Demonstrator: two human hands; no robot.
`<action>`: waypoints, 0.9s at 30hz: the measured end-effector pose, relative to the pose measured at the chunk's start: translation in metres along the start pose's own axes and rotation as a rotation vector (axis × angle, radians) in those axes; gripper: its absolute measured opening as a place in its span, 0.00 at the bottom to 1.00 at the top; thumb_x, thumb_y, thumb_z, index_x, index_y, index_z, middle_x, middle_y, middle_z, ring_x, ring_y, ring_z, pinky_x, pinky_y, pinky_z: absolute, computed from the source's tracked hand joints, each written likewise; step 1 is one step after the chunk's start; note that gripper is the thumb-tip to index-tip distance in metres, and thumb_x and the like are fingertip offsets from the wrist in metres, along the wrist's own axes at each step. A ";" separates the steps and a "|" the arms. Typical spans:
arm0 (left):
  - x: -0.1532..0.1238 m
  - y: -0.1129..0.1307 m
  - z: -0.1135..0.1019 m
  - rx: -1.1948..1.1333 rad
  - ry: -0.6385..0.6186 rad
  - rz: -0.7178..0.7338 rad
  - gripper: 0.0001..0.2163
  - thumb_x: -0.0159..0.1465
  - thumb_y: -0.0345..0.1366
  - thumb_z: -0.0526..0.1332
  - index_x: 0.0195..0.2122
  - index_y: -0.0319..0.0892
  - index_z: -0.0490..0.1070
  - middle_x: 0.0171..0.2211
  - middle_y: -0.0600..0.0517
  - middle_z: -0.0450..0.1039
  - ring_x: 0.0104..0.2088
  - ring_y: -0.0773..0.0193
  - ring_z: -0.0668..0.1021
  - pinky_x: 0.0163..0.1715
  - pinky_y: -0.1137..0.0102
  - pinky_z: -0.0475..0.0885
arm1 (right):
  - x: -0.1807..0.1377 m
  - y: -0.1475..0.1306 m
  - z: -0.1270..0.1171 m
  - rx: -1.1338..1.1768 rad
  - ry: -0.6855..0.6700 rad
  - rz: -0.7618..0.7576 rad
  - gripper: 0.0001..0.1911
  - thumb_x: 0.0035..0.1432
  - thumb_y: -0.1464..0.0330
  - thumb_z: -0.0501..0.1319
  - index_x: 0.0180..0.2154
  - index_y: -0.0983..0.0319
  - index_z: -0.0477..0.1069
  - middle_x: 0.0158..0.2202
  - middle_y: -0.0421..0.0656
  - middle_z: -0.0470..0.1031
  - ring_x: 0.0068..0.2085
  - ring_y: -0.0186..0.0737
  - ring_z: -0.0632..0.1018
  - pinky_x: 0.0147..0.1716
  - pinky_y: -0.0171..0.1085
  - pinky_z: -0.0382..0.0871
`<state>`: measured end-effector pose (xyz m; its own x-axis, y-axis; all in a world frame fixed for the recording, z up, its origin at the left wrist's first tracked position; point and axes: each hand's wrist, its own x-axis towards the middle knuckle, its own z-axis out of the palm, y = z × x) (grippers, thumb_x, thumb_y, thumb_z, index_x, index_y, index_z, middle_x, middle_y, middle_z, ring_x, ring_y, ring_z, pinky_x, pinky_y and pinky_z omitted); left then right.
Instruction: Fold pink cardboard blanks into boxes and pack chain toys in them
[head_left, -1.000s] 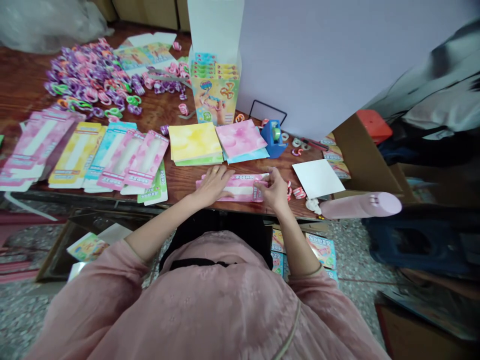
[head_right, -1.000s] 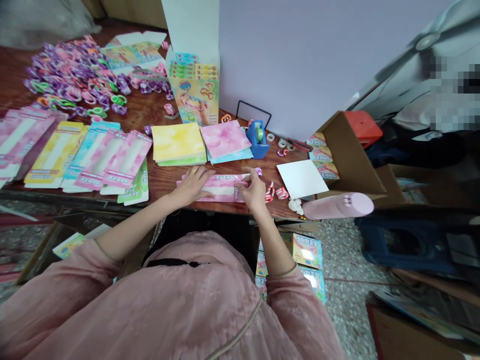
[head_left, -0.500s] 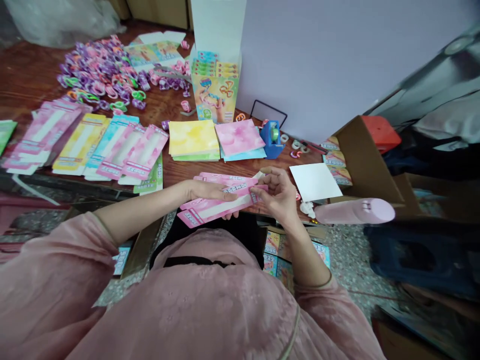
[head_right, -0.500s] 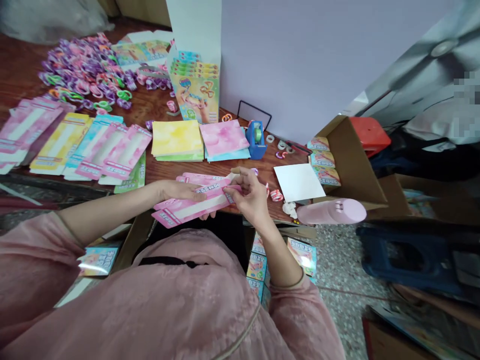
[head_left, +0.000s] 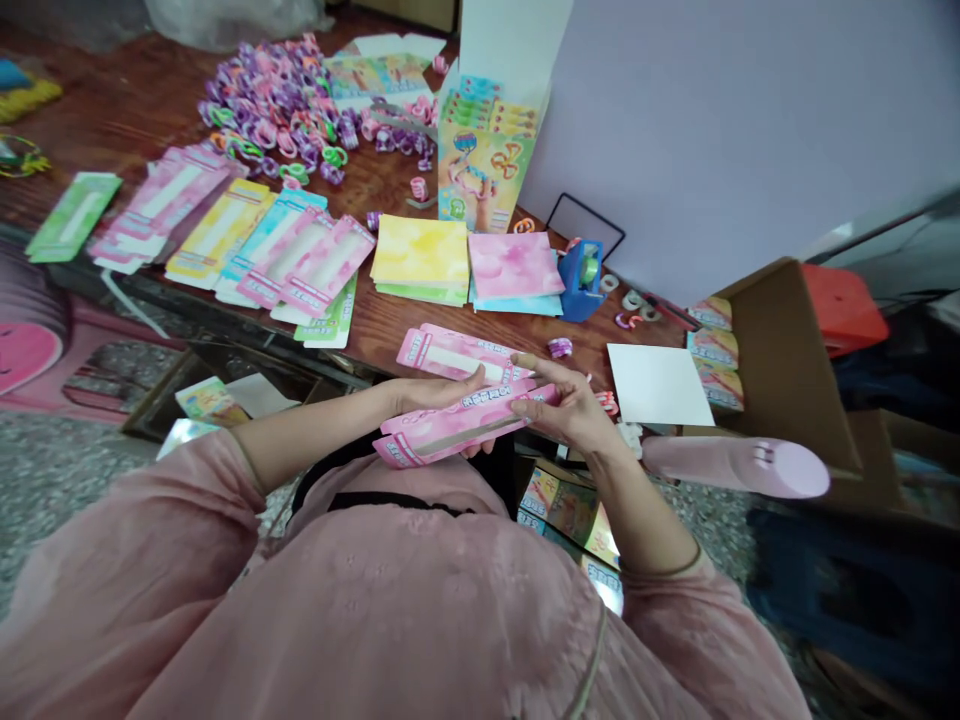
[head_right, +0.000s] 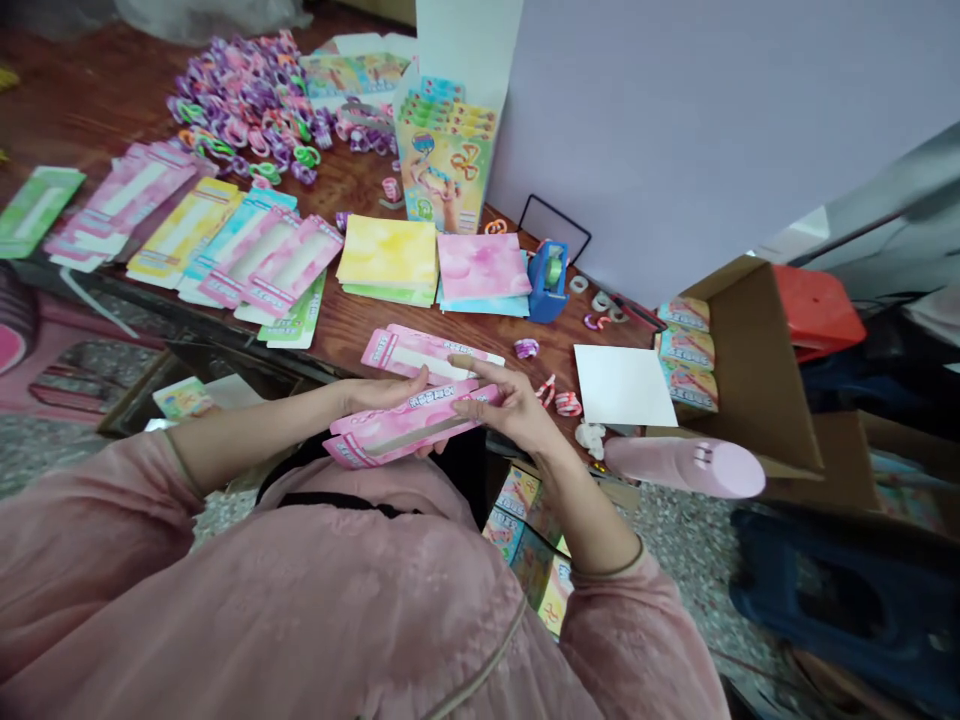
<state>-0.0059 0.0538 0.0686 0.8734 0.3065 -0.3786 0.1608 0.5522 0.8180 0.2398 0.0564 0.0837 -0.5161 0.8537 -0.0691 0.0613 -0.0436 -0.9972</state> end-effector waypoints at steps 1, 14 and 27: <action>0.000 0.000 0.000 0.020 0.004 0.010 0.44 0.63 0.75 0.42 0.43 0.38 0.79 0.37 0.41 0.82 0.39 0.54 0.83 0.43 0.63 0.79 | -0.002 0.003 -0.001 0.007 0.014 0.009 0.32 0.48 0.56 0.78 0.56 0.55 0.80 0.44 0.42 0.84 0.42 0.44 0.83 0.43 0.42 0.81; 0.003 -0.001 0.019 0.055 0.018 -0.125 0.46 0.64 0.74 0.36 0.45 0.40 0.81 0.35 0.44 0.82 0.43 0.54 0.82 0.47 0.63 0.77 | -0.030 0.019 0.002 -0.001 -0.010 0.066 0.43 0.57 0.55 0.73 0.70 0.49 0.63 0.56 0.44 0.81 0.54 0.52 0.81 0.54 0.48 0.77; -0.012 0.018 0.014 0.925 0.351 0.095 0.35 0.65 0.66 0.58 0.63 0.46 0.67 0.61 0.43 0.74 0.60 0.47 0.76 0.59 0.58 0.70 | -0.048 0.013 0.008 0.055 0.200 0.115 0.36 0.59 0.56 0.72 0.67 0.47 0.68 0.68 0.40 0.70 0.66 0.54 0.74 0.60 0.51 0.76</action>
<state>-0.0066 0.0492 0.0941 0.7394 0.6131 -0.2782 0.5229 -0.2626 0.8110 0.2591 0.0106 0.0736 -0.3281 0.9272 -0.1806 0.0601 -0.1703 -0.9836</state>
